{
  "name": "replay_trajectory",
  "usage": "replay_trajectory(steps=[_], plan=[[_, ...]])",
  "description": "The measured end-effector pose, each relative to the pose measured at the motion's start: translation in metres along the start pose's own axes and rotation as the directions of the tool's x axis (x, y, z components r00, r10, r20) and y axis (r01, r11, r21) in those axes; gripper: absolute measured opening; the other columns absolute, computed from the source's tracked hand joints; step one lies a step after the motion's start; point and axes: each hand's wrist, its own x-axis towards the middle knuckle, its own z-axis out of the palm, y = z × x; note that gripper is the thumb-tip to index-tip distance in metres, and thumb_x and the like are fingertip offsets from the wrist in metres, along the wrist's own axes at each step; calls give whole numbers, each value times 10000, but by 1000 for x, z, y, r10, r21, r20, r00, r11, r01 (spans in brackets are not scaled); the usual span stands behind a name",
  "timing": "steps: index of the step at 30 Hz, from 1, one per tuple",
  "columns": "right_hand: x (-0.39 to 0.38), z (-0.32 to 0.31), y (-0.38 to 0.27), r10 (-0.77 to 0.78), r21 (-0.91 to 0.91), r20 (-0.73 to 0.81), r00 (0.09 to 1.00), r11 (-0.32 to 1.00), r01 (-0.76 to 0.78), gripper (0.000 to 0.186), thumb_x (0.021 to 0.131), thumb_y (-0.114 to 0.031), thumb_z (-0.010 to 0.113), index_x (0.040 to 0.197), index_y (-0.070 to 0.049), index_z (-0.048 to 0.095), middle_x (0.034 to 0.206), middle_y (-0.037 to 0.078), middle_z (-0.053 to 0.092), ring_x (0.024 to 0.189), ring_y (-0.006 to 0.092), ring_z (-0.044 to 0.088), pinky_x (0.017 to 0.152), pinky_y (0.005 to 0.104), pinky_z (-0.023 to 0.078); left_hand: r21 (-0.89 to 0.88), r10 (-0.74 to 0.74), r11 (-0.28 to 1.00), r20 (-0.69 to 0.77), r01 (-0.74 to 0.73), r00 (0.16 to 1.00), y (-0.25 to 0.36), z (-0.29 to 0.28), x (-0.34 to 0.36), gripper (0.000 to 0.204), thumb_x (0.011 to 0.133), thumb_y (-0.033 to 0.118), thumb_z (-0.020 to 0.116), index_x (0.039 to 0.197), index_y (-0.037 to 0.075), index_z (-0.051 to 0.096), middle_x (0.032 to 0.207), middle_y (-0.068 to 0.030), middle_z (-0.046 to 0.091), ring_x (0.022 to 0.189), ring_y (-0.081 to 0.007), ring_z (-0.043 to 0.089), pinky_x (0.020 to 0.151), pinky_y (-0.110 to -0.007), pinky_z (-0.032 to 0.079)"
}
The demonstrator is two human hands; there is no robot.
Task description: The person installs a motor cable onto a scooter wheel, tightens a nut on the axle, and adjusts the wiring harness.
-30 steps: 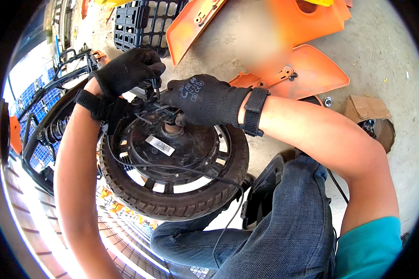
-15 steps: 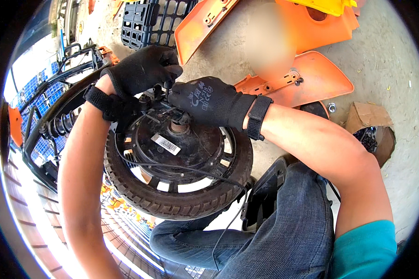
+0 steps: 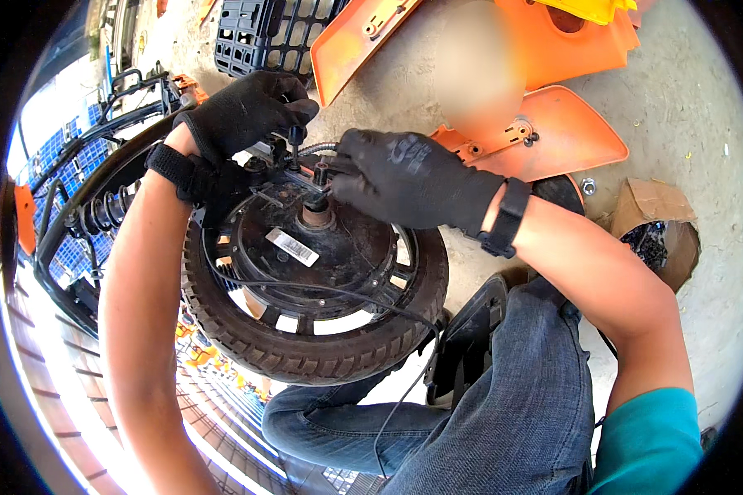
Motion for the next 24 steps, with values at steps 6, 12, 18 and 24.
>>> replay_trajectory(steps=[6,12,18,24], plan=[[17,0,38,-423,-314,-365,829,895,318,262,954,-205,523,1040,12,642,974,217,649,922,358,647,834,425,518,-104,14,995,13,-12,1000,-5,-2,1,264,917,227,665,973,-31,653,815,-47,666,745,-94,580,715,-268,498],[27,-5,43,-333,-189,-377,864,941,280,284,940,-213,556,1099,9,637,1030,211,658,934,370,637,844,447,508,-160,78,985,82,-64,994,-8,-2,-2,199,837,115,701,968,-27,653,854,-27,674,796,-70,583,720,-254,498],[30,5,52,-348,-257,-367,863,929,266,271,946,-228,556,1058,7,632,979,208,651,927,377,634,831,456,506,-142,104,985,57,-95,993,-3,0,-6,255,817,133,715,1004,-30,658,886,-57,693,789,-96,586,722,-267,502],[30,4,45,-138,53,-350,926,985,167,274,952,-237,555,1130,-46,639,1037,201,659,958,372,634,845,437,511,-46,60,997,91,-56,994,2,-4,-5,289,829,179,711,1021,-30,660,889,-65,694,768,-104,580,715,-277,502]])
